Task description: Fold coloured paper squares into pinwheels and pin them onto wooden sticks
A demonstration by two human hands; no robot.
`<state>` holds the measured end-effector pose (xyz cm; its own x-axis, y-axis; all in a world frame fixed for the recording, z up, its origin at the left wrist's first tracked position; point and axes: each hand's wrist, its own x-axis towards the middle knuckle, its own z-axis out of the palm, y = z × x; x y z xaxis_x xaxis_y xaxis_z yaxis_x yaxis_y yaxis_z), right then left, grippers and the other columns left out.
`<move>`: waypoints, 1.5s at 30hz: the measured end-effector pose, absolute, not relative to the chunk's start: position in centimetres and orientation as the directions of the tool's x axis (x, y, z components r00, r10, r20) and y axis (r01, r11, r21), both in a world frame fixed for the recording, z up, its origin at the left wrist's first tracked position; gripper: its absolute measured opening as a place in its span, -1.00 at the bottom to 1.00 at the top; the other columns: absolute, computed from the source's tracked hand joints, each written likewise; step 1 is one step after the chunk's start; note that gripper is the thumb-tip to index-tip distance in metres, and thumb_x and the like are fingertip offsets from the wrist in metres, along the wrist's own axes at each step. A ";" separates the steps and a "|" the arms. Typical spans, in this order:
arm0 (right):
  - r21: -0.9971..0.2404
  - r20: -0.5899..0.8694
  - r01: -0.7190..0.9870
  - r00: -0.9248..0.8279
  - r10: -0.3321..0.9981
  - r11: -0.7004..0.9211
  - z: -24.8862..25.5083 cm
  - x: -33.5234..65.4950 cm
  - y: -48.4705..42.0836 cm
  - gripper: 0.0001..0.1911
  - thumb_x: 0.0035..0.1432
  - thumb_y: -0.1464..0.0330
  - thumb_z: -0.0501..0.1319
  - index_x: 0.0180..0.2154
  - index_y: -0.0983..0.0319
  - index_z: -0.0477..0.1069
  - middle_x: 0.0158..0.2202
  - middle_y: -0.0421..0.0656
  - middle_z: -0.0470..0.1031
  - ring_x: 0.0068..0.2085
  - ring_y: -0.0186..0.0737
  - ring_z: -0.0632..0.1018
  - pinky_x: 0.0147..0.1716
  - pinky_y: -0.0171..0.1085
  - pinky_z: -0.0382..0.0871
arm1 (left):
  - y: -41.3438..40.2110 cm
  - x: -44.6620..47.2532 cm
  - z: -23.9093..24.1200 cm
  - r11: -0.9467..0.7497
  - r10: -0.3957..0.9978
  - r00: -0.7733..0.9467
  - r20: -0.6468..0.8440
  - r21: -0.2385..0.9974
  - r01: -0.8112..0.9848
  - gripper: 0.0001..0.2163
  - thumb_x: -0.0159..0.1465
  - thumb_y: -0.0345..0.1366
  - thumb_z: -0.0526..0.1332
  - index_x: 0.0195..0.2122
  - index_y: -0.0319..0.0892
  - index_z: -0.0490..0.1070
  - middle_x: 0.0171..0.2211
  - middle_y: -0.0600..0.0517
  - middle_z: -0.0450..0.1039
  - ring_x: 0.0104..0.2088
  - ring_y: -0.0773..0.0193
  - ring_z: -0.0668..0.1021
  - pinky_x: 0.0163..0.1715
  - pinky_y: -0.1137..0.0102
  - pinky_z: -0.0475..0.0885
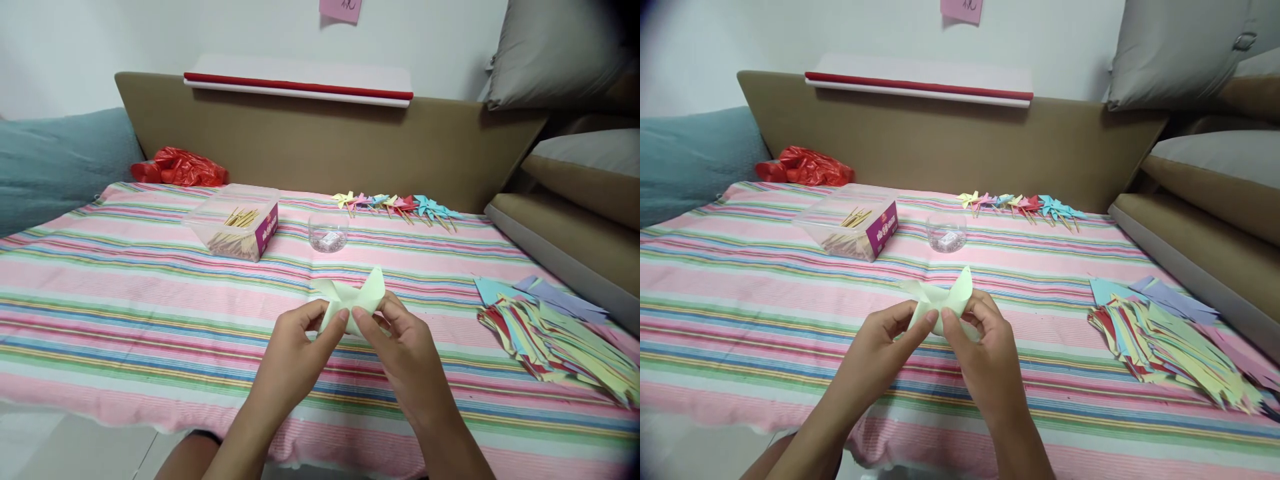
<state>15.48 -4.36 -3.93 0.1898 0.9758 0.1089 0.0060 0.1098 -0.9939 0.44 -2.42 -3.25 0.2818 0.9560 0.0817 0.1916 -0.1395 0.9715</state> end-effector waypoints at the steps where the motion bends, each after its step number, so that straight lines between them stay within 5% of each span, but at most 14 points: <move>1: -0.994 0.109 0.003 0.190 0.976 0.111 -3.9 15.5 -4.4 -0.78 0.17 0.15 0.36 -0.23 0.13 0.64 -0.11 -0.15 0.52 -0.07 -0.10 0.57 -0.06 -0.21 0.49 | -2.4 0.5 -3.2 -0.141 0.954 0.287 0.081 0.970 0.196 -0.63 0.40 -0.03 0.17 -0.48 -0.13 0.26 -0.48 0.14 0.09 -0.41 0.30 0.21 -0.41 0.37 0.13; 14: -0.994 0.103 -0.010 0.178 0.979 0.107 -3.8 15.3 -4.4 -0.77 0.16 0.15 0.36 -0.23 0.12 0.64 -0.11 -0.15 0.52 -0.08 -0.09 0.57 -0.08 -0.21 0.50 | -2.7 0.6 -3.2 -0.170 0.947 0.302 0.109 0.969 0.182 -0.66 0.42 -0.07 0.13 -0.46 -0.12 0.26 -0.47 0.14 0.10 -0.40 0.28 0.22 -0.38 0.36 0.14; 22: -0.981 0.069 -0.174 0.105 0.992 0.086 -3.3 15.3 -4.1 -0.75 0.20 0.10 0.34 -0.28 0.14 0.62 -0.20 -0.16 0.51 -0.20 -0.17 0.53 -0.23 -0.26 0.44 | -2.7 0.4 -3.0 -0.169 0.953 0.274 0.131 0.978 0.120 -0.67 0.42 -0.08 0.15 -0.46 -0.12 0.24 -0.47 0.14 0.06 -0.41 0.28 0.18 -0.41 0.36 0.11; 27: -0.982 0.109 -0.144 0.087 0.990 0.121 -2.9 15.1 -4.1 -0.82 0.14 0.19 0.40 -0.23 0.11 0.66 -0.11 -0.16 0.56 -0.02 -0.08 0.57 0.00 -0.20 0.45 | -2.7 0.3 -2.9 -0.203 0.946 0.282 0.161 0.971 0.129 -0.70 0.42 -0.09 0.15 -0.42 -0.12 0.29 -0.45 0.13 0.12 -0.39 0.27 0.21 -0.38 0.37 0.14; 35: -0.987 0.142 -0.054 0.112 0.984 0.148 -3.1 15.8 -4.4 -0.84 0.13 0.21 0.38 -0.36 0.16 0.58 -0.16 -0.14 0.53 -0.08 -0.09 0.56 -0.02 -0.19 0.48 | -2.9 0.4 -3.4 -0.229 0.945 0.278 0.170 0.954 0.196 -0.67 0.44 -0.10 0.12 -0.45 -0.12 0.22 -0.47 0.14 0.03 -0.41 0.29 0.16 -0.40 0.37 0.11; 45: -0.988 0.153 0.020 0.137 0.979 0.152 -2.6 16.0 -4.5 -0.86 0.14 0.22 0.36 -0.35 0.14 0.61 -0.10 -0.11 0.55 0.00 -0.01 0.54 -0.07 -0.18 0.44 | -2.6 0.9 -3.0 -0.147 0.974 0.176 0.144 0.989 0.003 -0.83 0.31 -0.15 0.34 -0.30 -0.13 0.48 -0.38 0.09 0.45 -0.32 0.27 0.48 -0.30 0.42 0.36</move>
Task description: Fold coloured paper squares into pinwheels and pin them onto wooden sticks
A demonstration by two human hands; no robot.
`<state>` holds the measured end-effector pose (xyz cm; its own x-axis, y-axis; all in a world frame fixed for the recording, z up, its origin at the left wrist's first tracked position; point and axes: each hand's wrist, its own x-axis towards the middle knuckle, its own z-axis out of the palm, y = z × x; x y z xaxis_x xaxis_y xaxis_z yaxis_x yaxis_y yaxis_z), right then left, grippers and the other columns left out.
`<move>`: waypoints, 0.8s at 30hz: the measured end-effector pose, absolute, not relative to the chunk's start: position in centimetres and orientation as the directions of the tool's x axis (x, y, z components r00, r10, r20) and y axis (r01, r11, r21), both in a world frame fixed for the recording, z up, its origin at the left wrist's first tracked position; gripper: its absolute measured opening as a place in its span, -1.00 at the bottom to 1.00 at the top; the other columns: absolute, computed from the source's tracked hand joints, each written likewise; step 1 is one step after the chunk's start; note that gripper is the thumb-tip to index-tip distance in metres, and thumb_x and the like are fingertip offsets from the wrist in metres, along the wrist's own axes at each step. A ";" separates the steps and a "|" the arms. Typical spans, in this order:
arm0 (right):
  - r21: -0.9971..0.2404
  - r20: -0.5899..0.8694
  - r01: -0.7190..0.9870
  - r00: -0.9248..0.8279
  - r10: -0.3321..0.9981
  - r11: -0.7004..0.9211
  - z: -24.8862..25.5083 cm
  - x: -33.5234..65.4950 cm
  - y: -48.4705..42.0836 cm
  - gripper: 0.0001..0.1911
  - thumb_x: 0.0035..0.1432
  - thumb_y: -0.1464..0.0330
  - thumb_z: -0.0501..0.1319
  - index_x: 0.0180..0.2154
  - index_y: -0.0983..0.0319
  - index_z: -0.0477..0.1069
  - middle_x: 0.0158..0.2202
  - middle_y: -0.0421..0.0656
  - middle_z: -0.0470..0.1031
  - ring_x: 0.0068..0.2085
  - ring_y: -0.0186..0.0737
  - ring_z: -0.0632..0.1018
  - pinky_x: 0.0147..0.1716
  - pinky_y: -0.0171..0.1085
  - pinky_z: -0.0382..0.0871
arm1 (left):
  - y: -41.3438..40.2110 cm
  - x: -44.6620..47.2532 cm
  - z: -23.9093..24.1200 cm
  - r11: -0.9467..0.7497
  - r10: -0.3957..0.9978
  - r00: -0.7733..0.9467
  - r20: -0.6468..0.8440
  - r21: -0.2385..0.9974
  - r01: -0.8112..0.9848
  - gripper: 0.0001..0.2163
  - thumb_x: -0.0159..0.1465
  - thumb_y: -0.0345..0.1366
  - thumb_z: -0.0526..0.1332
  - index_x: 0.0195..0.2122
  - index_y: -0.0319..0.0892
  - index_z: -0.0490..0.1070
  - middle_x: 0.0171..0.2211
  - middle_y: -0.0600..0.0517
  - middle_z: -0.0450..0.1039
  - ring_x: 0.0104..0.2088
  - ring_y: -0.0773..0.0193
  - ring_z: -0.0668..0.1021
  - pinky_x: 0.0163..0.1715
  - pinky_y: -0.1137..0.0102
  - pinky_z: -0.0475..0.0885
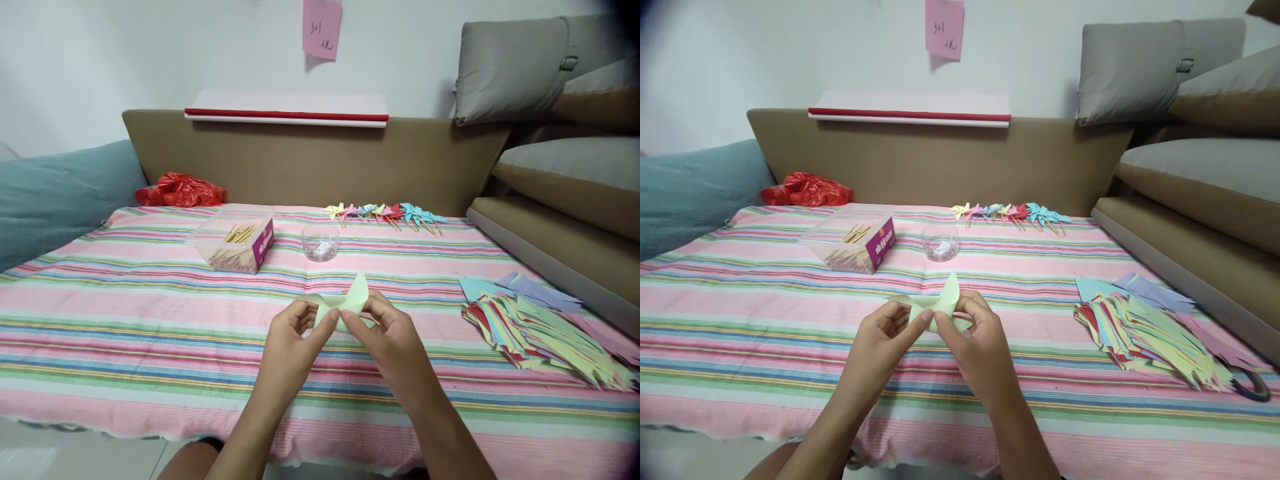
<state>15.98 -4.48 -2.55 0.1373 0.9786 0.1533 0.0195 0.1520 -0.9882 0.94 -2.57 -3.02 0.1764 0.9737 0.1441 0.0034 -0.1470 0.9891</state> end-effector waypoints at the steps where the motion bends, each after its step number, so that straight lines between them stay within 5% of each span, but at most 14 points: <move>1: -0.986 0.165 0.010 0.138 0.977 0.165 -2.5 16.0 -4.4 -0.86 0.13 0.22 0.37 -0.36 0.14 0.61 -0.11 -0.11 0.56 0.01 -0.01 0.53 -0.05 -0.17 0.44 | -2.5 0.9 -2.9 -0.142 0.976 0.170 0.138 0.990 0.012 -0.82 0.30 -0.14 0.35 -0.32 -0.14 0.50 -0.39 0.08 0.49 -0.32 0.26 0.50 -0.31 0.41 0.38; 12: -0.982 0.186 -0.024 0.072 0.980 0.188 -2.6 15.3 -4.0 -0.84 0.11 0.24 0.33 -0.29 0.13 0.64 -0.17 -0.16 0.52 -0.11 -0.10 0.56 -0.09 -0.18 0.46 | -3.0 -0.8 -0.3 -0.284 0.951 0.205 0.233 0.919 0.272 -0.86 0.29 -0.21 0.33 -0.33 -0.17 0.51 -0.43 0.08 0.49 -0.40 0.30 0.48 -0.36 0.41 0.39; 18: -0.981 0.169 -0.082 0.109 0.980 0.178 -2.4 15.0 -3.8 -0.81 0.09 0.17 0.37 -0.34 0.16 0.60 -0.21 -0.14 0.56 -0.13 -0.08 0.59 -0.09 -0.15 0.47 | -1.7 -1.3 -0.2 -0.092 0.970 0.234 0.059 0.987 0.135 -0.73 0.21 -0.11 0.40 -0.40 -0.18 0.43 -0.63 0.21 0.19 -0.59 0.41 0.26 -0.58 0.47 0.17; 24: -0.980 -0.002 -0.189 0.320 0.947 0.062 -2.1 15.9 -3.2 -0.53 0.13 -0.10 0.29 -0.16 0.13 0.55 -0.19 -0.10 0.65 -0.05 0.01 0.59 -0.07 -0.09 0.45 | 2.4 -1.0 -0.4 -0.078 0.983 0.162 0.091 0.993 -0.084 -0.76 0.10 -0.20 0.50 -0.40 -0.22 0.52 -0.52 0.09 0.44 -0.44 0.31 0.47 -0.41 0.44 0.36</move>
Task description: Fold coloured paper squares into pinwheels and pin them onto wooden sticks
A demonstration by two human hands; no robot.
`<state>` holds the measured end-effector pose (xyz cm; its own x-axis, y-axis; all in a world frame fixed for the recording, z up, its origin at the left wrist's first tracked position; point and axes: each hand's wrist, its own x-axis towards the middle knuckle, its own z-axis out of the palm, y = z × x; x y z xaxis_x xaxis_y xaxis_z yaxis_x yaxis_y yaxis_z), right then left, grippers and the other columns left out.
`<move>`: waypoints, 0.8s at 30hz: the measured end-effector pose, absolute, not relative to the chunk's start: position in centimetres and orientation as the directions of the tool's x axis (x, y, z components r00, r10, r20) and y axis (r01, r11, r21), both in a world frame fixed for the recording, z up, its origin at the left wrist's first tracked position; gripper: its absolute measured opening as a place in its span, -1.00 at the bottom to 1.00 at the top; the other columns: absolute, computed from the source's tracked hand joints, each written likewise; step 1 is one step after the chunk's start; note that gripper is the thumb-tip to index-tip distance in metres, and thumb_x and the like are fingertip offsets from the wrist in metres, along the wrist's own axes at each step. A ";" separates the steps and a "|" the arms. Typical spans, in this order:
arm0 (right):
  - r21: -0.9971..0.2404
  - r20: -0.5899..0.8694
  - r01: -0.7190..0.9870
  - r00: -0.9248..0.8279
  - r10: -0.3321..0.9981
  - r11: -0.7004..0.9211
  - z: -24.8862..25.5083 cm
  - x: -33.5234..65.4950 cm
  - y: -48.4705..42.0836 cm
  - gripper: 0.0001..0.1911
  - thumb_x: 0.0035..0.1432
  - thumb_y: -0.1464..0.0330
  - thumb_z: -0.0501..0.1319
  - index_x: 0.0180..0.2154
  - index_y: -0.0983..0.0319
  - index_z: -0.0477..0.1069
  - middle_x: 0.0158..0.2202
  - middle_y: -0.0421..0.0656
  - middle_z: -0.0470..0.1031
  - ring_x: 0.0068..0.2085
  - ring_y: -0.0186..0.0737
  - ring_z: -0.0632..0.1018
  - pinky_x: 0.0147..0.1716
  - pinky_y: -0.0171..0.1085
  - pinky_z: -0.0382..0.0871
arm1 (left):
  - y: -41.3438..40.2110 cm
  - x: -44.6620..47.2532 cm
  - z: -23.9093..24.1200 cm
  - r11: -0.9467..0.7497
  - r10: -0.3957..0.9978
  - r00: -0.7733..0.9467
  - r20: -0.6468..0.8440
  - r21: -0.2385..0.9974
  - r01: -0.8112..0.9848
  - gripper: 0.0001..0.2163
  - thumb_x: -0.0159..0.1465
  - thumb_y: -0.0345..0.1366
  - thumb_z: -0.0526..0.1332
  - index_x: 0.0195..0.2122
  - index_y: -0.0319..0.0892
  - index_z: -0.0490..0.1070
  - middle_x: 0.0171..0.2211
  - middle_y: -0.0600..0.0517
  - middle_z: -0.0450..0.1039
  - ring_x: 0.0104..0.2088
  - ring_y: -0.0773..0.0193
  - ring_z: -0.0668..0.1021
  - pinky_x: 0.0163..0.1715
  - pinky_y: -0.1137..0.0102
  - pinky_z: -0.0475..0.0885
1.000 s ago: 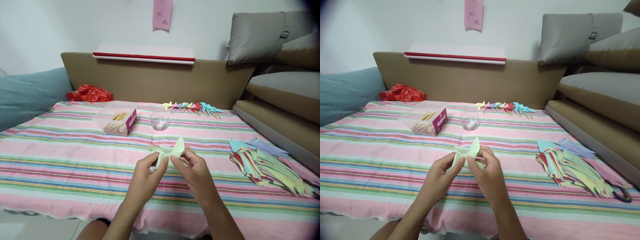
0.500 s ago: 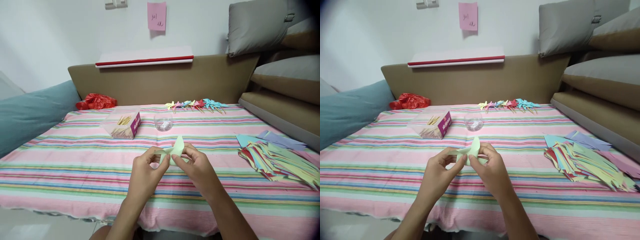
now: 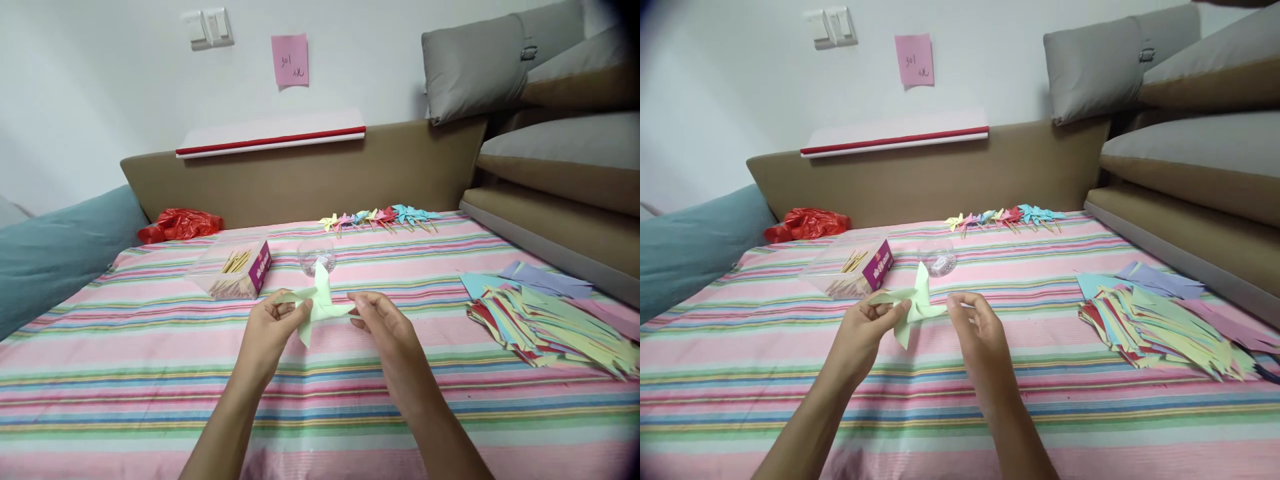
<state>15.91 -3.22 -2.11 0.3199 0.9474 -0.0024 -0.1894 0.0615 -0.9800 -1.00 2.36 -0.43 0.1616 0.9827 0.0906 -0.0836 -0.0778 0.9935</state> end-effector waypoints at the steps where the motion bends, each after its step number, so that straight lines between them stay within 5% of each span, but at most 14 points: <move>1: -0.983 -0.021 -0.180 0.349 0.937 0.046 -2.1 16.1 -3.1 -0.51 0.12 -0.12 0.29 -0.17 0.13 0.55 -0.14 -0.09 0.65 -0.01 0.04 0.58 -0.04 -0.07 0.44 | 3.1 -1.1 -0.7 -0.085 0.986 0.133 0.098 0.991 -0.103 -0.76 0.10 -0.20 0.50 -0.41 -0.22 0.52 -0.51 0.09 0.46 -0.43 0.30 0.48 -0.41 0.44 0.36; 10: -0.994 -0.109 -0.024 0.356 0.928 -0.107 -4.5 16.7 -3.1 -0.47 0.08 -0.16 0.30 -0.12 0.08 0.54 0.00 -0.06 0.62 0.04 0.11 0.57 -0.10 -0.08 0.46 | 6.5 -5.2 -3.6 -0.157 0.966 -0.244 0.089 0.949 -0.274 -0.78 0.07 -0.24 0.50 -0.30 -0.16 0.58 -0.39 0.08 0.57 -0.22 0.20 0.57 -0.25 0.41 0.45; 15: -0.962 0.013 0.263 0.322 0.947 -0.077 -6.4 17.2 -1.5 -0.53 0.17 -0.09 0.27 -0.11 0.12 0.52 -0.07 -0.05 0.61 -0.02 0.07 0.58 -0.07 -0.07 0.45 | 5.3 -7.9 -2.9 -0.122 0.941 -0.301 0.156 0.984 0.131 -0.78 0.15 -0.13 0.42 -0.26 -0.13 0.60 -0.52 0.10 0.49 -0.42 0.21 0.54 -0.48 0.42 0.34; 19: -0.737 0.334 0.662 0.182 0.925 0.136 -5.5 17.4 3.0 -0.66 0.32 0.04 0.17 -0.16 0.16 0.50 -0.08 -0.05 0.58 -0.09 -0.04 0.60 -0.04 -0.05 0.45 | 4.7 -10.0 -2.8 -0.087 0.927 -0.317 0.200 0.938 0.337 -0.85 0.20 -0.12 0.35 -0.36 -0.08 0.54 -0.54 0.09 0.50 -0.43 0.17 0.55 -0.48 0.40 0.30; 24: -0.512 0.341 0.831 -0.036 0.939 0.218 -2.9 16.7 13.0 -0.81 0.34 0.23 0.21 -0.19 0.21 0.50 -0.09 -0.06 0.58 -0.10 -0.11 0.59 -0.04 -0.07 0.48 | 4.5 -11.2 -2.9 -0.105 0.932 -0.304 0.197 0.950 0.295 -0.83 0.23 -0.11 0.30 -0.40 -0.05 0.48 -0.58 0.12 0.44 -0.48 0.21 0.52 -0.52 0.42 0.26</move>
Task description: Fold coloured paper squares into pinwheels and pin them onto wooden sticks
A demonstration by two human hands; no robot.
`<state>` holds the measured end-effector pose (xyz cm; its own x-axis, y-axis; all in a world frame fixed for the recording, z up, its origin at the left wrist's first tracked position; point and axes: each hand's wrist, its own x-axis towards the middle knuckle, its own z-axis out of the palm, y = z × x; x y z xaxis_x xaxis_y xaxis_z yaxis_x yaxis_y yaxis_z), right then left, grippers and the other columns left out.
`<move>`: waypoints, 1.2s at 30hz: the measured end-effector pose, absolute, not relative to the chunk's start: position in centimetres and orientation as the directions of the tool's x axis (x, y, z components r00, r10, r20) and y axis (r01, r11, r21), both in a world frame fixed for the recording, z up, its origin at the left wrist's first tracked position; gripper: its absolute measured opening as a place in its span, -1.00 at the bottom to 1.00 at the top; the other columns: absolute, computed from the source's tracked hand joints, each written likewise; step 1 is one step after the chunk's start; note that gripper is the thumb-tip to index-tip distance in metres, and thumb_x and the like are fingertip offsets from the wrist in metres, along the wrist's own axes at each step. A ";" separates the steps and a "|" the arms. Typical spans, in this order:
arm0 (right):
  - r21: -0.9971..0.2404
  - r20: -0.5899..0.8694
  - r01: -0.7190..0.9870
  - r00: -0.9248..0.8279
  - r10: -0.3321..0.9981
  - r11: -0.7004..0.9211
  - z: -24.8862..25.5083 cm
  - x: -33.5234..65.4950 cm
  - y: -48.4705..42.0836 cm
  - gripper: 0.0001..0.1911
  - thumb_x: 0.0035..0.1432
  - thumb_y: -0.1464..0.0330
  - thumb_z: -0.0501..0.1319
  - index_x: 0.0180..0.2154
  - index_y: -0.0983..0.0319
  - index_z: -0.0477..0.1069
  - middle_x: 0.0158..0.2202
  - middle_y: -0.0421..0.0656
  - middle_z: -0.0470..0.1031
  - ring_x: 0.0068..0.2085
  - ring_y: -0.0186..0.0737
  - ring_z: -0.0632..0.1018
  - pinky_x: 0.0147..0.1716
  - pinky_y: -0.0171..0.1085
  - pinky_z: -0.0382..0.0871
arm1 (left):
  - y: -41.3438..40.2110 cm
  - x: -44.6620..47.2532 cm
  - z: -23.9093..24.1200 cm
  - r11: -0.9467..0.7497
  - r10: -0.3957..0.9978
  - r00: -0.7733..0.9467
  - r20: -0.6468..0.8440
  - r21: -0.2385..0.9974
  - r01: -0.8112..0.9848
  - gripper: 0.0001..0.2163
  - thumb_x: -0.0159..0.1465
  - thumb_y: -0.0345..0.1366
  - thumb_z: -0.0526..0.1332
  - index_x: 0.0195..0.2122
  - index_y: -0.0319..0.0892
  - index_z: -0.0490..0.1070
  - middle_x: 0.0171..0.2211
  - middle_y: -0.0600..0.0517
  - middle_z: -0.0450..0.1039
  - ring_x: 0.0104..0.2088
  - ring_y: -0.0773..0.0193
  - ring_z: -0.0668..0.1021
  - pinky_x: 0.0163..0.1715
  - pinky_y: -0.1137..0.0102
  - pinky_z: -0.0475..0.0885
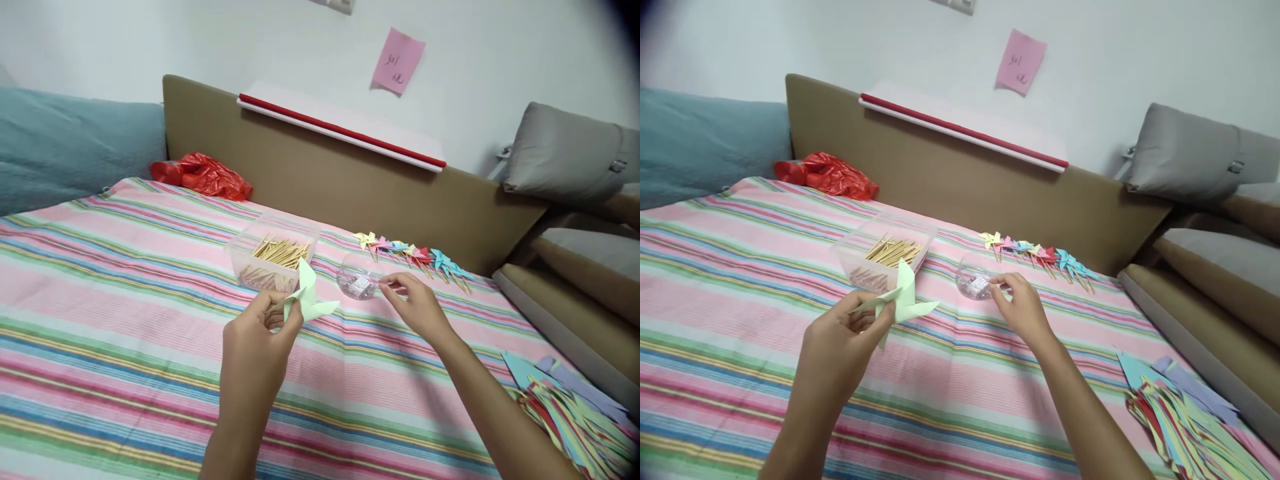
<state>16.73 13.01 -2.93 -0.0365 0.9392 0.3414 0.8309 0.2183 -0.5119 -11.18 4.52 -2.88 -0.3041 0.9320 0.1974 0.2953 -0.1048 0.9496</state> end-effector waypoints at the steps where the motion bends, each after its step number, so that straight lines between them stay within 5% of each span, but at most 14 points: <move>1: -0.463 0.306 0.856 -0.091 0.948 0.231 -2.6 16.5 15.1 -0.83 0.34 0.27 0.23 -0.18 0.23 0.51 -0.09 -0.08 0.59 -0.07 -0.12 0.58 -0.01 -0.07 0.48 | 4.5 -11.2 -2.9 -0.112 0.934 -0.299 0.195 0.955 0.275 -0.83 0.24 -0.11 0.30 -0.41 -0.05 0.47 -0.58 0.12 0.43 -0.48 0.21 0.51 -0.52 0.42 0.26; 9: -0.089 -0.079 0.972 -0.224 0.971 0.217 -3.6 14.4 24.3 -0.76 0.37 0.23 0.24 -0.02 0.21 0.50 0.04 -0.09 0.55 -0.05 -0.14 0.60 -0.05 -0.08 0.54 | 4.0 -12.4 -3.1 -0.107 0.937 -0.315 0.152 0.982 0.155 -0.84 0.23 -0.10 0.31 -0.35 -0.06 0.50 -0.55 0.11 0.45 -0.41 0.18 0.58 -0.49 0.45 0.36; 17: 0.133 -0.164 0.983 -0.105 0.981 0.128 -4.7 12.9 26.4 -0.70 0.37 0.24 0.25 0.07 0.21 0.46 0.11 -0.05 0.50 0.02 -0.09 0.57 0.00 -0.01 0.52 | 3.1 -13.0 -1.7 -0.065 0.872 -0.487 0.046 0.998 -0.021 -0.84 0.18 -0.12 0.37 -0.38 -0.08 0.52 -0.57 0.15 0.44 -0.45 0.27 0.56 -0.50 0.50 0.36; 26: 0.161 -0.190 0.985 -0.037 0.981 0.069 -5.3 12.6 27.2 -0.70 0.36 0.25 0.26 0.06 0.20 0.46 0.09 -0.06 0.51 -0.01 -0.11 0.59 -0.03 -0.05 0.54 | 3.4 -13.1 -2.5 -0.139 0.884 -0.457 0.102 0.989 -0.047 -0.82 0.18 -0.12 0.40 -0.39 -0.10 0.53 -0.62 0.16 0.38 -0.55 0.36 0.47 -0.66 0.56 0.21; 36: 0.019 -0.036 0.997 -0.081 0.996 0.081 -5.6 13.6 27.0 -0.69 0.37 0.24 0.25 0.07 0.22 0.45 0.09 -0.05 0.51 0.00 -0.10 0.58 -0.02 -0.02 0.54 | 3.6 -12.4 -2.5 -0.161 0.917 -0.387 0.101 0.979 -0.126 -0.85 0.19 -0.16 0.40 -0.36 -0.11 0.55 -0.59 0.13 0.46 -0.54 0.35 0.51 -0.65 0.56 0.26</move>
<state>13.61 27.02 -5.59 -0.0806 0.9961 -0.0360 0.9965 0.0814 0.0188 -12.44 3.61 -2.47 -0.3869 0.9166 0.1007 -0.1257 -0.1607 0.9790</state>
